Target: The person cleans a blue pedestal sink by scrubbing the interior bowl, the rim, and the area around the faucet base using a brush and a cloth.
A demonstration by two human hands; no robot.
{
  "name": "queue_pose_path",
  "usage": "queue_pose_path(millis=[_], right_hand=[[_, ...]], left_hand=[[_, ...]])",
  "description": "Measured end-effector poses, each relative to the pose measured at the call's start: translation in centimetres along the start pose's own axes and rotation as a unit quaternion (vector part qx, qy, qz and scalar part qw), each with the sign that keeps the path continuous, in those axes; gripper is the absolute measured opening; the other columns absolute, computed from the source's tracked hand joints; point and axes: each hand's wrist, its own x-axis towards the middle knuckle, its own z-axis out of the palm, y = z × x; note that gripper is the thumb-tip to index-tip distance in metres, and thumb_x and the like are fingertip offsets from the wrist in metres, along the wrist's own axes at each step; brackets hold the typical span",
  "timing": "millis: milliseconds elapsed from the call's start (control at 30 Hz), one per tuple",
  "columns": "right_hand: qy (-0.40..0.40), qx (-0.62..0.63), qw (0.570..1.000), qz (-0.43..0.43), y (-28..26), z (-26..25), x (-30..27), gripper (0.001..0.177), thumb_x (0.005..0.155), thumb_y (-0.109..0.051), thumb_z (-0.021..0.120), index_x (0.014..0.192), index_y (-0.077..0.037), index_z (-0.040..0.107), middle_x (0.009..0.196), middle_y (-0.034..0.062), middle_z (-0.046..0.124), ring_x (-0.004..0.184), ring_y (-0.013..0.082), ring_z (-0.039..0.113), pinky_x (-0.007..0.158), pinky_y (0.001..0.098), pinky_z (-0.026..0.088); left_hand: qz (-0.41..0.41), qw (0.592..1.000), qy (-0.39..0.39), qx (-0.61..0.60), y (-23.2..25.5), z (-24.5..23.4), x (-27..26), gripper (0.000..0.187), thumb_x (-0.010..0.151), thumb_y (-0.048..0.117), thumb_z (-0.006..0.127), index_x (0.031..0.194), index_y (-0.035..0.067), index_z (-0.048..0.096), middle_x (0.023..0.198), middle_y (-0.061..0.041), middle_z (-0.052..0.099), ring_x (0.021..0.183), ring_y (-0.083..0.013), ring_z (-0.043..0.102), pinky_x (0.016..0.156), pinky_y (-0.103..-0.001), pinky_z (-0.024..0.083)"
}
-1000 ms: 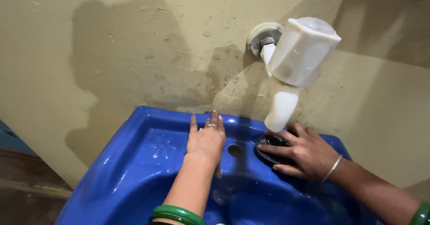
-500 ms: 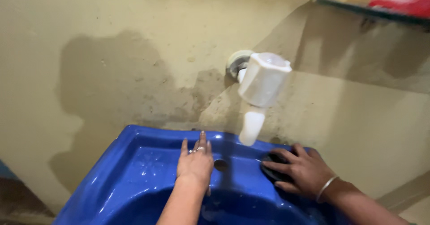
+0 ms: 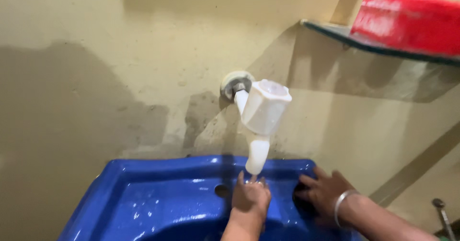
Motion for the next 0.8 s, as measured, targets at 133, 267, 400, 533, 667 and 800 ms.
queue_pose_path(millis=[133,267,400,533,667,800], right_hand=[[-0.085,0.020,0.996,-0.020,-0.5,-0.6,-3.0,0.077,0.080,-0.046,0.082,0.149,-0.042,0.049,0.165,0.0039,0.025,0.145,0.0355,0.032,0.110,0.0511,0.044],[-0.065,0.003,0.998,0.001,-1.5,-1.0,-0.8,0.075,0.079,-0.041,0.083,0.147,-0.042,0.050,0.161,0.0023,0.028,0.144,0.0359,0.034,0.105,0.0536,0.046],[0.003,0.030,0.996,0.080,-1.9,-0.6,2.3,0.079,0.081,-0.046,0.081,0.149,-0.025,0.047,0.157,0.0072,0.033,0.138,0.0356,0.040,0.099,0.0471,0.052],[0.042,0.065,0.992,0.103,-2.6,0.8,2.6,0.087,0.080,-0.051,0.080,0.152,-0.023,0.039,0.159,0.0073,0.027,0.135,0.0351,0.041,0.098,0.0450,0.052],[-0.045,0.075,0.992,0.089,-2.8,1.0,1.1,0.088,0.083,-0.056,0.076,0.155,-0.025,0.037,0.164,0.0124,0.023,0.140,0.0389,0.037,0.101,0.0464,0.052],[-0.002,0.092,0.989,0.119,-3.3,0.4,1.6,0.087,0.085,-0.054,0.075,0.155,-0.022,0.036,0.161,0.0124,0.027,0.137,0.0365,0.042,0.103,0.0454,0.052]], left_hand=[[-0.004,0.998,-0.055,0.011,-0.8,0.3,0.7,0.028,0.100,0.019,0.059,0.124,0.016,0.073,0.128,-0.010,0.070,0.131,-0.0265,0.057,0.118,-0.052,0.033],[-0.004,0.999,-0.039,-0.003,-1.7,1.6,1.4,0.024,0.099,0.014,0.059,0.115,0.017,0.077,0.118,-0.008,0.073,0.118,-0.0267,0.066,0.094,-0.042,0.055],[0.002,0.999,0.038,-0.017,-1.3,3.6,2.0,0.020,0.095,0.012,0.062,0.104,0.017,0.079,0.104,-0.008,0.075,0.102,-0.0272,0.073,0.082,-0.040,0.059],[-0.005,0.990,0.132,-0.046,-0.3,4.5,2.2,0.016,0.090,0.014,0.065,0.088,0.018,0.081,0.090,-0.005,0.076,0.092,-0.0240,0.075,0.073,-0.040,0.059],[-0.008,0.994,0.105,-0.031,-0.4,4.0,2.7,0.013,0.087,0.013,0.067,0.089,0.017,0.080,0.088,-0.004,0.076,0.089,-0.0237,0.075,0.070,-0.038,0.060],[-0.021,0.993,0.110,-0.046,0.1,4.7,3.1,0.013,0.088,0.012,0.068,0.087,0.018,0.080,0.085,-0.004,0.075,0.086,-0.0243,0.075,0.069,-0.038,0.060]])
